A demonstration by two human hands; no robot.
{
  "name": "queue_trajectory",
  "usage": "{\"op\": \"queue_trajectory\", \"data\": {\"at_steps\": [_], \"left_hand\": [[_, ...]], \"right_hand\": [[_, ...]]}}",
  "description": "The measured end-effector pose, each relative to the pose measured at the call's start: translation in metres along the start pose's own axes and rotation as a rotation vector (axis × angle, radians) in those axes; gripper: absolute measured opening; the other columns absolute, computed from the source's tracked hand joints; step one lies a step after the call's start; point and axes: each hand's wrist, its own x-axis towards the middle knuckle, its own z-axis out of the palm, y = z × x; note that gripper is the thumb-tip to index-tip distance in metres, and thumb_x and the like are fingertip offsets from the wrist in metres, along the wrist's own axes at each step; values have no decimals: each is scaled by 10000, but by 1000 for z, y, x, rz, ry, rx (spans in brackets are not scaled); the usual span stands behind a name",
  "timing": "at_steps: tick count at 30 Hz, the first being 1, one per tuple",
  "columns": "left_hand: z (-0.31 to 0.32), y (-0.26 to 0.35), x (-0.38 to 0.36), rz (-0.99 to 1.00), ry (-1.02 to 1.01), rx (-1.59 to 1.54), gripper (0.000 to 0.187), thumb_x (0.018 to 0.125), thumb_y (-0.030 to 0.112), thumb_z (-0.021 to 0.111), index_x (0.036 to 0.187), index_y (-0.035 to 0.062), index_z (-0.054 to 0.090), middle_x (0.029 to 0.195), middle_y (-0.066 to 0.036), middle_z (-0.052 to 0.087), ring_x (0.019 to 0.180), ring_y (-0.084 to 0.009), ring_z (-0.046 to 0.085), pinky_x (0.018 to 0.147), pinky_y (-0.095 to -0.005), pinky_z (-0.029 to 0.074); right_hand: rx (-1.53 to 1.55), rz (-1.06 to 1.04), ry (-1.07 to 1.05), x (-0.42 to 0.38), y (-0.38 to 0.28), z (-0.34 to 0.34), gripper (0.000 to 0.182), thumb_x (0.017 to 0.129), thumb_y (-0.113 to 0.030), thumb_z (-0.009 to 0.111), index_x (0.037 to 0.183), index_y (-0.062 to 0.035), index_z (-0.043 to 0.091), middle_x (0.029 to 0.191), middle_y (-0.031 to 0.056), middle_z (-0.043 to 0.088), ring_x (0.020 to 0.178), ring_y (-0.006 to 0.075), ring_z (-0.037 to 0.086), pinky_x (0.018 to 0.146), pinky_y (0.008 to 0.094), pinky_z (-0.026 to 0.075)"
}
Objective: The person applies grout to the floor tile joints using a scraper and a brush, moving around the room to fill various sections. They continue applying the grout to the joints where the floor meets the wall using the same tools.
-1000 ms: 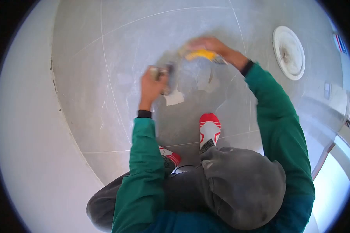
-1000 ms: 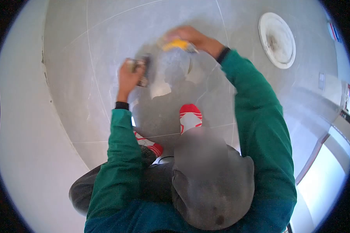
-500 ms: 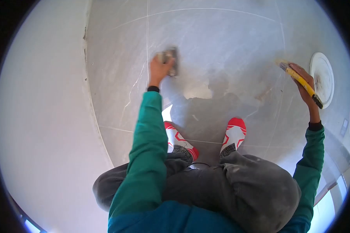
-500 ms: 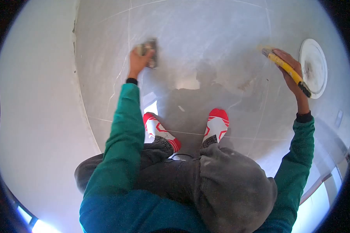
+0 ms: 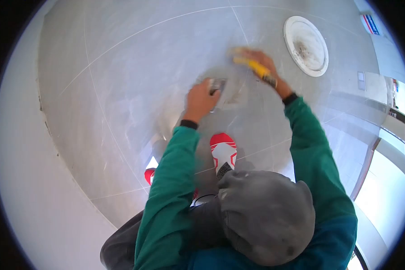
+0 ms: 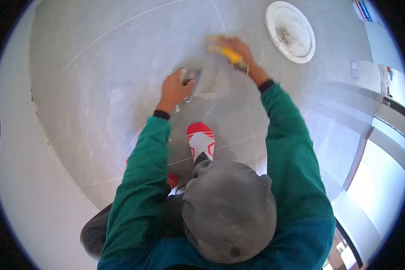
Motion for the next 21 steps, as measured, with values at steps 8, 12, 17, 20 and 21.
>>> {"op": "queue_trajectory", "data": {"at_steps": [8,12,17,20,21], "left_hand": [[-76,-36,-19,-35,213,-224,257,738,193,667,823,-13,539,725,-113,568,641,-187,511,622,-314,443],[-73,-36,-19,-107,219,-350,237,749,168,659,823,-23,541,723,-78,578,650,-155,515,625,-305,443],[-64,-23,-17,-77,204,-316,215,750,151,652,807,-21,537,710,-85,580,634,-152,513,620,-304,445],[-62,-13,-11,-36,182,-286,223,751,158,654,815,-23,539,712,-88,583,632,-155,513,618,-306,445],[-61,-12,-10,-17,180,-291,225,751,158,653,819,-24,541,713,-89,584,632,-155,513,617,-306,445]], "right_hand": [[318,173,-3,-77,-76,-78,327,790,-132,562,1110,-66,566,1152,133,562,1056,313,527,907,385,417],[99,357,247,-108,-17,-76,384,723,-108,592,1106,-102,565,1144,114,567,1057,303,515,874,360,428],[-349,786,141,-104,-90,-10,470,672,-85,616,1133,-97,526,1025,112,532,887,278,524,683,360,450],[-31,715,100,-60,-175,-16,447,676,-99,614,1115,-90,531,998,118,553,879,279,542,708,371,460],[-40,720,108,-57,-173,-25,447,676,-99,614,1115,-90,531,998,118,553,879,279,542,708,371,460]]}}
